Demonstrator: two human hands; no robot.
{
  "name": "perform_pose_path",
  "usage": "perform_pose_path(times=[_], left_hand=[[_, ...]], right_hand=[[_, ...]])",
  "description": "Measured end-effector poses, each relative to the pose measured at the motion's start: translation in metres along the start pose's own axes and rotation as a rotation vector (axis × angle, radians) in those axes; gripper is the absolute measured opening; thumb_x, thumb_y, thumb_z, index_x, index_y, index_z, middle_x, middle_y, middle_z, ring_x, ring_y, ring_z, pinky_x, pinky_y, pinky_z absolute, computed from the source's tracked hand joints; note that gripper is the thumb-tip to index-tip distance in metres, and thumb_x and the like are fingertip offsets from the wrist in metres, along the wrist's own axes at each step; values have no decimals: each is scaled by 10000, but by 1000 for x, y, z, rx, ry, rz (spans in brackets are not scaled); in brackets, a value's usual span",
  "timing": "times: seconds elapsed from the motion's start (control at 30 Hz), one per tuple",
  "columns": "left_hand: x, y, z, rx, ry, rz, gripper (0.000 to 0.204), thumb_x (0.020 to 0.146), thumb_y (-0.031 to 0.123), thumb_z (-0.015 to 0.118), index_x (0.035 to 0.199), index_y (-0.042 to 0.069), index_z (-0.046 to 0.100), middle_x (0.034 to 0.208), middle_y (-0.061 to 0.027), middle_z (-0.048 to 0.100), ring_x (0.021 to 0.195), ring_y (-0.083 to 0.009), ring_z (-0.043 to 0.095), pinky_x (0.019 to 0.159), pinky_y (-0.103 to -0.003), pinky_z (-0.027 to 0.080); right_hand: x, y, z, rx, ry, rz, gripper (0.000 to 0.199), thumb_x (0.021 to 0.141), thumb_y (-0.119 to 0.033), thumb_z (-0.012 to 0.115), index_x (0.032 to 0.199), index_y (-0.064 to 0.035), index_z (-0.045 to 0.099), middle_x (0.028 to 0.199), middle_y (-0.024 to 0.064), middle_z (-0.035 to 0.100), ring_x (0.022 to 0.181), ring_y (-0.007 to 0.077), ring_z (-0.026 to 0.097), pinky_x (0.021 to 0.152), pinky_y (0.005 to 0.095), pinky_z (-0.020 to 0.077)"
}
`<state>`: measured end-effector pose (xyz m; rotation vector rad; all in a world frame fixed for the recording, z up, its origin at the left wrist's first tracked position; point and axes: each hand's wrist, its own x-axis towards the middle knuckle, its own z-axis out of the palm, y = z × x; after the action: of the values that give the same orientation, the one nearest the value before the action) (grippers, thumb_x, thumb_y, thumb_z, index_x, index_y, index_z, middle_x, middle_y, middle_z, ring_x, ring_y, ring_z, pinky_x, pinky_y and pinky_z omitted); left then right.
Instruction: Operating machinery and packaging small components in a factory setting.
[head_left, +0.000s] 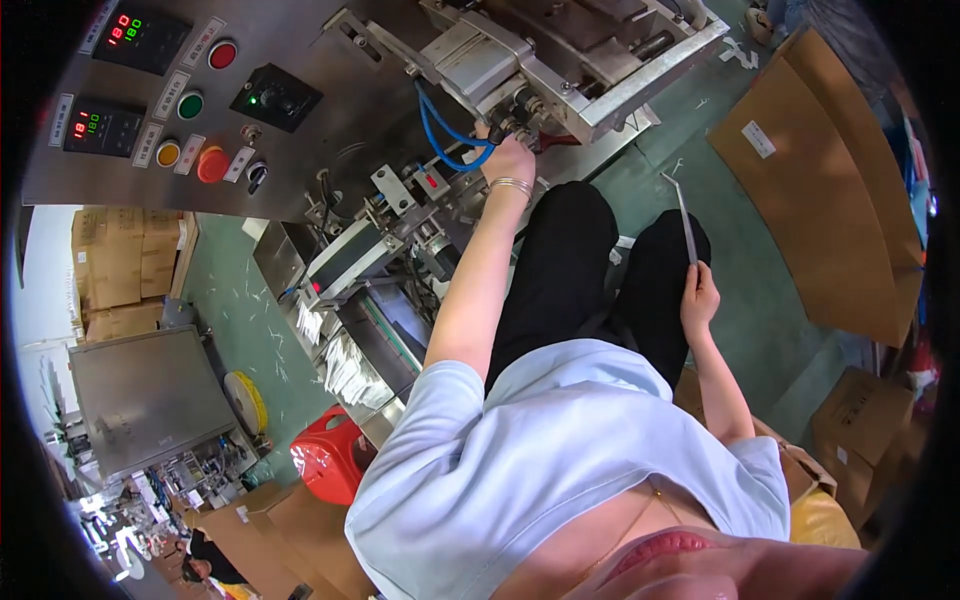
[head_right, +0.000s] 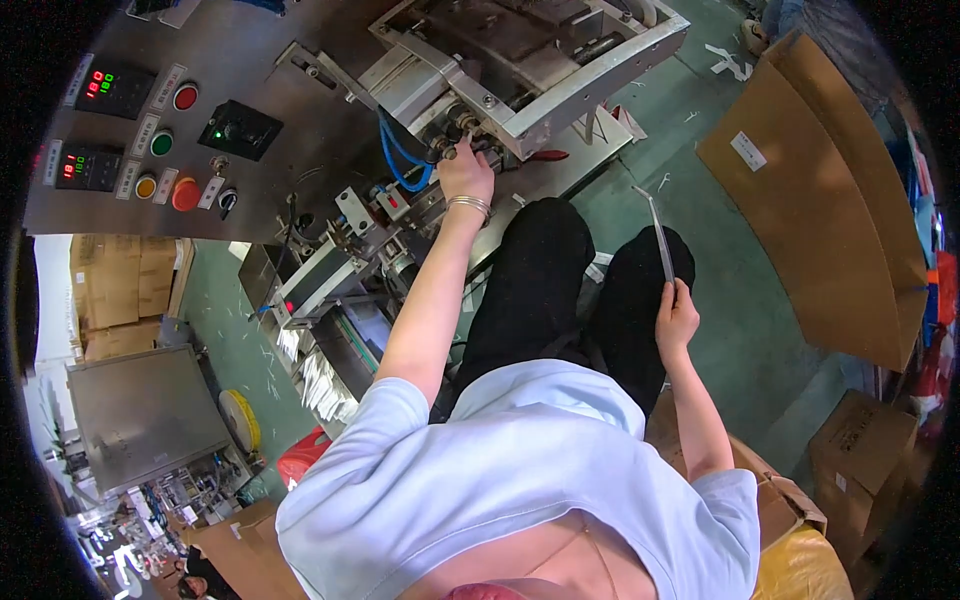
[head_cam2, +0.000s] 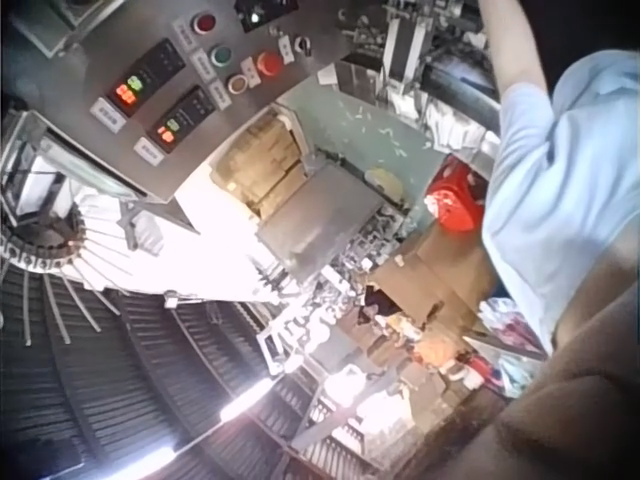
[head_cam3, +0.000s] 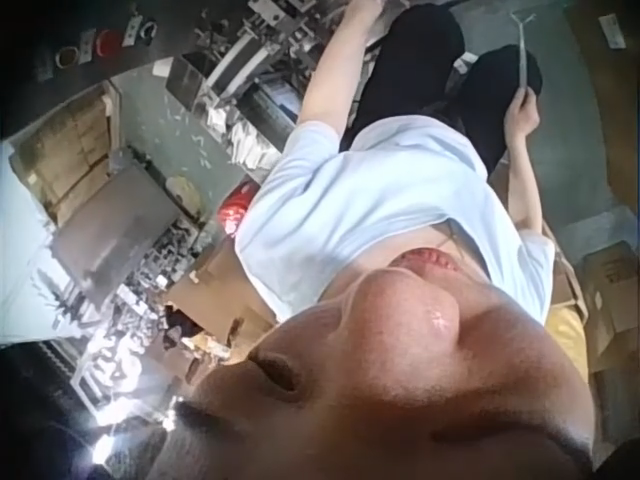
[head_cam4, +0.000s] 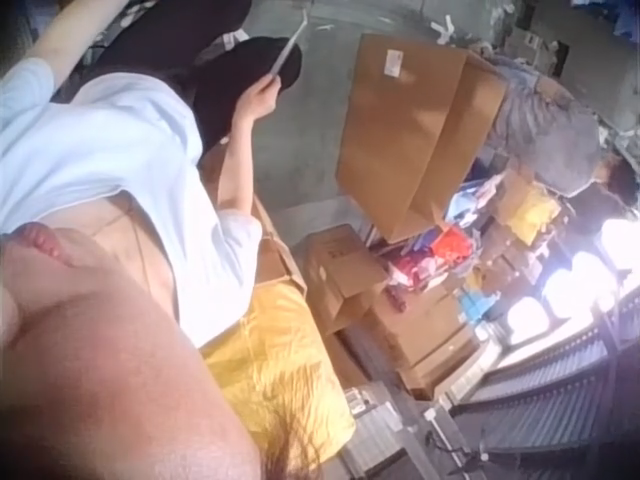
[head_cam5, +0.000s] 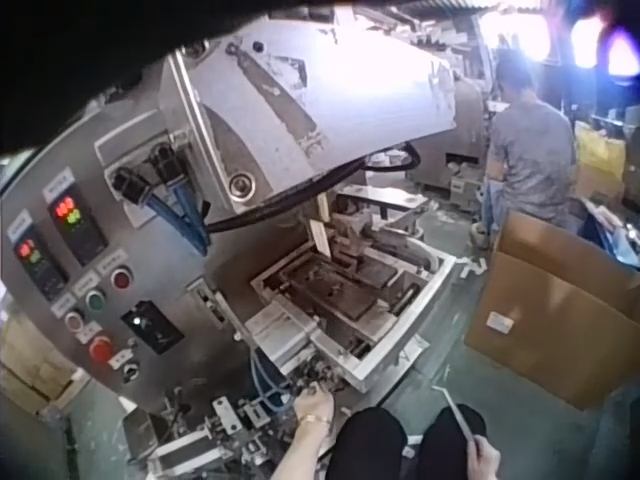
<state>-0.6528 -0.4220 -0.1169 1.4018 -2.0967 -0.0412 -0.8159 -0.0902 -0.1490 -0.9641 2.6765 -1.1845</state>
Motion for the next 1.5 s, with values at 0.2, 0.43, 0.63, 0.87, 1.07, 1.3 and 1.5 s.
perform_pose_path(times=[0.2,0.43,0.63,0.87,1.07,1.3,1.5], left_hand=[[12,-2,-29,-117,-331,-240,156,751,48,557,892,-5,599,875,-181,600,823,-364,575,751,-423,461],[-22,7,-52,-335,147,157,106,765,51,538,846,6,590,800,-155,589,732,-358,566,698,-418,462],[-14,-11,-34,77,147,290,85,757,14,497,802,19,568,862,-161,590,720,-345,573,675,-401,469],[-10,-9,-13,54,-54,68,149,767,67,508,901,19,550,780,-171,601,708,-344,588,647,-425,476],[-4,-1,-8,101,-118,121,200,773,116,525,938,12,570,735,-171,600,688,-353,590,629,-443,475],[-14,-16,-12,-32,-77,-48,232,779,102,526,992,33,587,768,-157,600,709,-349,579,666,-420,476],[-90,12,-63,-580,-166,-87,146,843,86,532,944,-4,586,786,-124,583,782,-282,568,712,-352,461]], right_hand=[[0,5,1,4,2,3,223,896,-237,508,995,-54,587,735,176,593,652,322,597,570,358,457],[12,9,-8,51,-140,-199,193,869,-198,551,981,-46,586,744,153,592,649,317,589,565,350,456],[61,-23,11,17,-261,-540,159,831,-140,576,950,-35,582,760,130,564,692,304,572,591,354,451],[68,-38,42,70,-379,-634,162,807,-123,580,935,-23,576,733,121,524,691,303,533,609,375,421],[72,-37,40,53,-376,-630,165,806,-111,584,937,-10,581,727,128,519,688,305,534,602,367,419],[101,-31,52,-48,-348,-656,172,814,-155,571,938,-37,582,771,108,530,768,294,527,653,372,400],[123,-17,93,-128,-388,-633,193,817,-175,560,979,-74,592,828,98,547,827,289,530,691,380,398]])
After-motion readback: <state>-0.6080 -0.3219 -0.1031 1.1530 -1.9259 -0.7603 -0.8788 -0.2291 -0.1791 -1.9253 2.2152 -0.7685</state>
